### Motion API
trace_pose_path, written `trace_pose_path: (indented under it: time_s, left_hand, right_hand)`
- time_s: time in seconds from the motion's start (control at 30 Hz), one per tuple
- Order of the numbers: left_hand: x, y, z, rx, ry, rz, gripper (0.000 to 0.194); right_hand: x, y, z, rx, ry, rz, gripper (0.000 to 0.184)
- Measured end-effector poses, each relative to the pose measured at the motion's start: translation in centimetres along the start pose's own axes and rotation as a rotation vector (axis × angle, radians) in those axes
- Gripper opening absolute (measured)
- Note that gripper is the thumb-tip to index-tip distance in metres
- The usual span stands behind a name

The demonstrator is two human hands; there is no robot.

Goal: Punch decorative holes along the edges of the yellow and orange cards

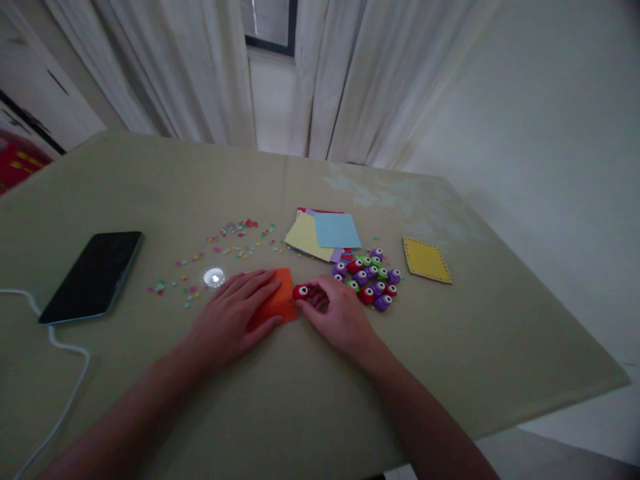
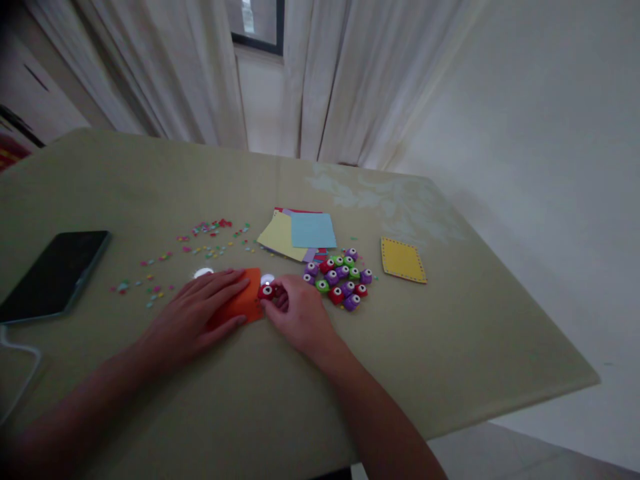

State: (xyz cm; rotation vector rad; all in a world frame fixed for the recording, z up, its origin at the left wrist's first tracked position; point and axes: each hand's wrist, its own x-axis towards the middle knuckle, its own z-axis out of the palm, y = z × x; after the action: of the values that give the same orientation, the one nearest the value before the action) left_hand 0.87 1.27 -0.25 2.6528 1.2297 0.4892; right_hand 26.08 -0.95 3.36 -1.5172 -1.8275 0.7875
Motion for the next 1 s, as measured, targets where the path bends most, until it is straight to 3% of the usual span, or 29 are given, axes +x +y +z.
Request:
trace_pose_path:
  time_s: [0.73, 1.0]
  left_hand:
    - [-0.1, 0.3, 0.2, 0.046, -0.023, -0.061, 0.073]
    - [-0.3, 0.2, 0.0, 0.021, -0.035, 0.035, 0.073]
  right_hand:
    - [0.4, 0.5, -1.0, -0.087, -0.133, -0.108, 0.021]
    - [0.5, 0.6, -1.0, -0.054, -0.185, -0.133, 0.023]
